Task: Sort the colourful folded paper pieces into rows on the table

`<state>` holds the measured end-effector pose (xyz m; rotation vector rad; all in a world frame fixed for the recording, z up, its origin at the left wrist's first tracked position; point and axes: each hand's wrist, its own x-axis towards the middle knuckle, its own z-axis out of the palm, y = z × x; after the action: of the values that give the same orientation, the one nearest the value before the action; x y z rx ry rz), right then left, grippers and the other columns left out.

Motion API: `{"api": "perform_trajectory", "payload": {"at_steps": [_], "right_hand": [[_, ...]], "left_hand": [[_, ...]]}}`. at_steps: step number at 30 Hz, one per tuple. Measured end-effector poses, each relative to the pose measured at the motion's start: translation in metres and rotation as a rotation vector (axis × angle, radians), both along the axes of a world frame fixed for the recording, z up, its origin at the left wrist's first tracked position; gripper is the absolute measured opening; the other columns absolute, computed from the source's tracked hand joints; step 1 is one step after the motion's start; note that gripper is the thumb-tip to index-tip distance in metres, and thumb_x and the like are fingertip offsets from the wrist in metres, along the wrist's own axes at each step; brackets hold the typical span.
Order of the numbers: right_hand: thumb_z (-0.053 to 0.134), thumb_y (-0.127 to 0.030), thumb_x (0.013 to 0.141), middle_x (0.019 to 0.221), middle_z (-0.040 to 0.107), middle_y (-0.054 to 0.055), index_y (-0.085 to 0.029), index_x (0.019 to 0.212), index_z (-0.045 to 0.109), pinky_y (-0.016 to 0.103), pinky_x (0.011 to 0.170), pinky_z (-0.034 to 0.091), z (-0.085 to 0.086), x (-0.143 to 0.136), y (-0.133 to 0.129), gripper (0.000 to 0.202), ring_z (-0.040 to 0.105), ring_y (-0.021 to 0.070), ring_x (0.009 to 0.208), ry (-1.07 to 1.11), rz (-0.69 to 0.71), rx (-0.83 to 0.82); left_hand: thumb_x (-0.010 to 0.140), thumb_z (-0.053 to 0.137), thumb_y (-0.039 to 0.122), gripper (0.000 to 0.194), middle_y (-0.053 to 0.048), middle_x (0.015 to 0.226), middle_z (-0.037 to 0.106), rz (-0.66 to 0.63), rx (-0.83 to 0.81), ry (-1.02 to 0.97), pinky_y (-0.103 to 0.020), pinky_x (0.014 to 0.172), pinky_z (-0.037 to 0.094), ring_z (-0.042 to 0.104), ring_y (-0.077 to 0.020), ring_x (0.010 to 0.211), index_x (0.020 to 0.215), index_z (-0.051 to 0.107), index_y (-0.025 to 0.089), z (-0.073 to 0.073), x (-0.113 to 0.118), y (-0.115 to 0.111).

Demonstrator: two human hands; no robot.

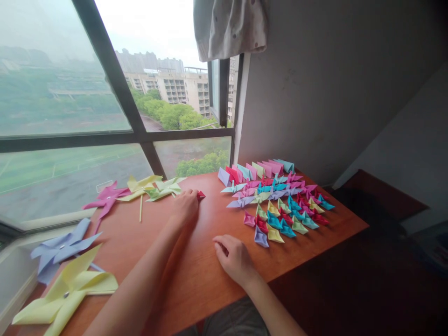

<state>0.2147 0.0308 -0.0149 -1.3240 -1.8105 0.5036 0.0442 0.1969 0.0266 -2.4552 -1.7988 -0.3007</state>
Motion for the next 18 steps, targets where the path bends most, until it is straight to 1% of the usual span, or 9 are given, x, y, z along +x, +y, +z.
{"api": "perform_trajectory", "payload": {"at_steps": [7, 11, 14, 18], "right_hand": [[0.048, -0.017, 0.090, 0.092, 0.072, 0.005, -0.021, 0.101, 0.069, 0.027, 0.081, 0.052, 0.000, 0.000, 0.000, 0.025, 0.066, 0.0173, 0.084, 0.034, 0.001, -0.004], [0.048, -0.017, 0.090, 0.090, 0.072, 0.006, -0.020, 0.100, 0.070, 0.027, 0.078, 0.052, -0.002, 0.000, 0.000, 0.024, 0.067, 0.0175, 0.082, 0.040, 0.003, 0.001], [0.048, -0.018, 0.090, 0.088, 0.071, 0.005, -0.020, 0.100, 0.070, 0.027, 0.074, 0.053, -0.005, 0.000, 0.000, 0.024, 0.067, 0.0174, 0.079, 0.042, 0.002, 0.000], [0.047, -0.020, 0.091, 0.091, 0.071, 0.006, -0.020, 0.101, 0.069, 0.028, 0.075, 0.053, -0.005, 0.001, -0.001, 0.025, 0.067, 0.0185, 0.081, 0.068, 0.004, 0.002]], "left_hand": [[0.099, 0.038, 0.031, 0.028, -0.012, 0.105, 0.065, 0.017, -0.014, -0.074, -0.033, 0.073, 0.043, 0.063, -0.0264, 0.092, 0.104, 0.063, 0.019, -0.005, 0.006, -0.036], [0.098, 0.042, 0.035, 0.026, -0.012, 0.107, 0.065, 0.034, -0.036, -0.119, -0.032, 0.070, 0.042, 0.063, -0.0252, 0.090, 0.105, 0.062, 0.020, -0.007, 0.008, -0.053], [0.097, 0.045, 0.034, 0.022, -0.011, 0.102, 0.066, 0.053, -0.062, -0.145, -0.031, 0.071, 0.041, 0.063, -0.0253, 0.091, 0.100, 0.062, 0.020, -0.007, 0.009, -0.059], [0.095, 0.046, 0.028, 0.019, -0.010, 0.096, 0.066, 0.072, -0.093, -0.188, -0.031, 0.071, 0.040, 0.063, -0.0245, 0.090, 0.095, 0.062, 0.019, -0.006, 0.008, -0.065]]}}
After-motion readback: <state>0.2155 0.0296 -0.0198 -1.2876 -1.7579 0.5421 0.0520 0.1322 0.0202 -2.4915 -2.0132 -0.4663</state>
